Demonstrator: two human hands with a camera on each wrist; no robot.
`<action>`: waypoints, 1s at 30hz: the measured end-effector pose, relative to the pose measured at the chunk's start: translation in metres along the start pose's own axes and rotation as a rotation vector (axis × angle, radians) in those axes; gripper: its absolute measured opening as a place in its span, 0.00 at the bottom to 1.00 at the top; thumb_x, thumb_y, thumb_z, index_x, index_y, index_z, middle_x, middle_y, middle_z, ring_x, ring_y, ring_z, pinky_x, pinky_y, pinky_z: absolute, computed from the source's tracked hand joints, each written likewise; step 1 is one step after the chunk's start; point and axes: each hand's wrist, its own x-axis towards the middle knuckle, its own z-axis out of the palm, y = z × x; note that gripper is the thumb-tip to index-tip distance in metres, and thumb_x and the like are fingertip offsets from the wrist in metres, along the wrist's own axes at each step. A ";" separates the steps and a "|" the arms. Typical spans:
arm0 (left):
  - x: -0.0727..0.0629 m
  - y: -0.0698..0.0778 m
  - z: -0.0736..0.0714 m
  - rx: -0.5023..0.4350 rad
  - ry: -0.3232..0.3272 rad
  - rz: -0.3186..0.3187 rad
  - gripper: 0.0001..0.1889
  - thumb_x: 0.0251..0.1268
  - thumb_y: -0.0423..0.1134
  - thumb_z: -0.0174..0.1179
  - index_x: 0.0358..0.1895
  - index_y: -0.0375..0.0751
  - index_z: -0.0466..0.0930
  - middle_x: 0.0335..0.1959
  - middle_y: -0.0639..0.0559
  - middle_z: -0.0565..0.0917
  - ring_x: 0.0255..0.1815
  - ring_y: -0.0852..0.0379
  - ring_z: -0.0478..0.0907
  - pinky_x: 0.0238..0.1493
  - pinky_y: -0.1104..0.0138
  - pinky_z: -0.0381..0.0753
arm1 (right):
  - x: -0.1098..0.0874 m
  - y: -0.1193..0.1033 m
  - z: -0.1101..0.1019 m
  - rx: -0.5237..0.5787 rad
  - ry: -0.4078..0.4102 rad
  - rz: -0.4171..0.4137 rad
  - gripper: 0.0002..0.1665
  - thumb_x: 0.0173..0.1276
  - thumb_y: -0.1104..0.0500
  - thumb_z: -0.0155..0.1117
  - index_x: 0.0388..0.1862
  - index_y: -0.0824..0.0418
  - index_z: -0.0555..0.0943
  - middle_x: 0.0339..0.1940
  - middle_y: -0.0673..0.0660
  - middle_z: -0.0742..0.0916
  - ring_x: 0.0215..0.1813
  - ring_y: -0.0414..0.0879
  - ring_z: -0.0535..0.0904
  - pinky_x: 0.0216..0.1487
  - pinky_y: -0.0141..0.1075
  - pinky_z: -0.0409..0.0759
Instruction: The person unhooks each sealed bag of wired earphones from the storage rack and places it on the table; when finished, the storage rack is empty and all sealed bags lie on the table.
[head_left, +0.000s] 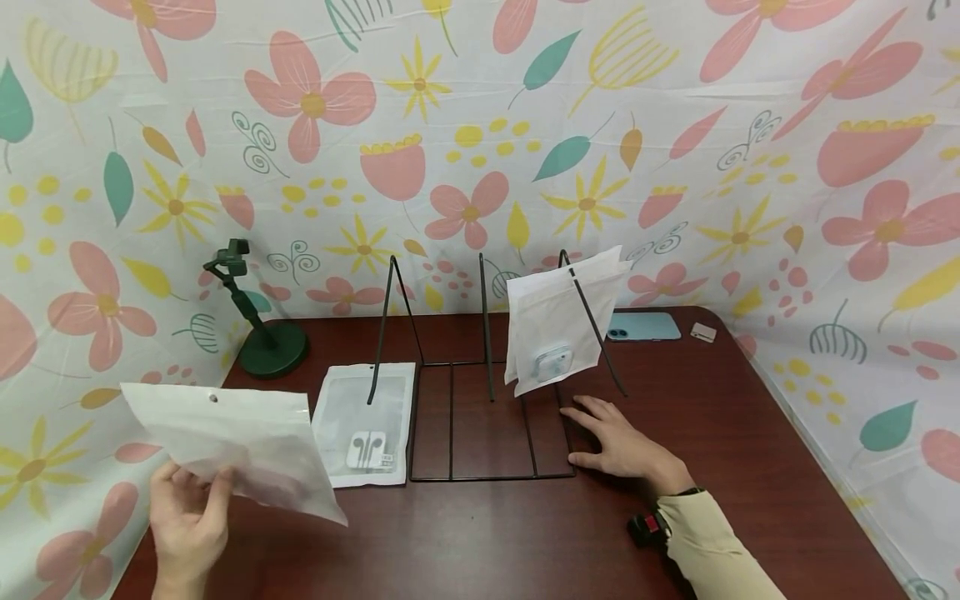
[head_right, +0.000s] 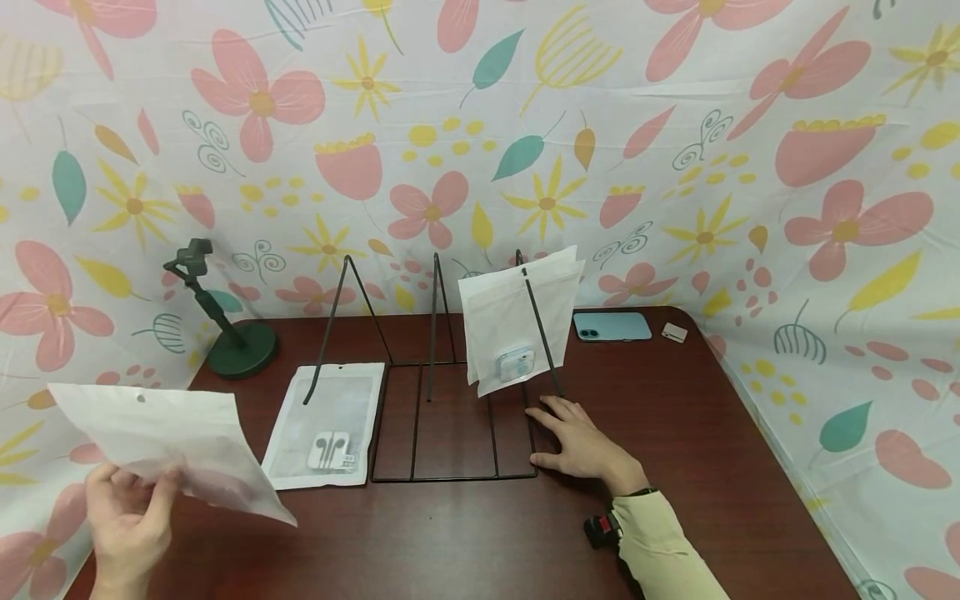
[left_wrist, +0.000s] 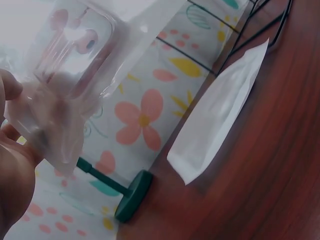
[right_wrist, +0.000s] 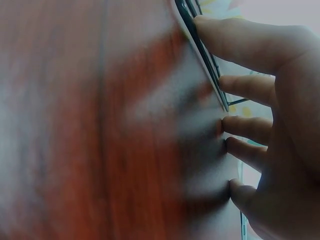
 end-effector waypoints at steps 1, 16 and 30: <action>0.001 -0.001 -0.004 0.018 -0.004 -0.007 0.26 0.50 0.04 0.43 0.57 0.12 0.59 0.44 0.36 0.81 0.40 0.52 0.82 0.42 0.72 0.82 | 0.000 0.000 0.000 -0.001 0.001 0.000 0.42 0.62 0.41 0.68 0.71 0.56 0.69 0.73 0.67 0.66 0.72 0.65 0.60 0.64 0.62 0.66; 0.005 -0.014 -0.043 0.228 0.038 -0.148 0.24 0.57 0.08 0.45 0.60 0.15 0.60 0.50 0.43 0.81 0.47 0.57 0.81 0.47 0.76 0.79 | -0.001 -0.001 0.000 0.012 -0.001 -0.003 0.43 0.61 0.43 0.70 0.72 0.56 0.69 0.73 0.68 0.66 0.72 0.65 0.59 0.63 0.63 0.65; 0.009 -0.023 -0.064 0.599 0.132 -0.477 0.24 0.64 0.14 0.45 0.62 0.32 0.65 0.48 0.63 0.82 0.45 0.70 0.80 0.41 0.83 0.76 | -0.001 -0.001 -0.001 0.007 0.003 -0.010 0.42 0.62 0.42 0.69 0.71 0.56 0.69 0.73 0.67 0.66 0.72 0.66 0.60 0.63 0.63 0.65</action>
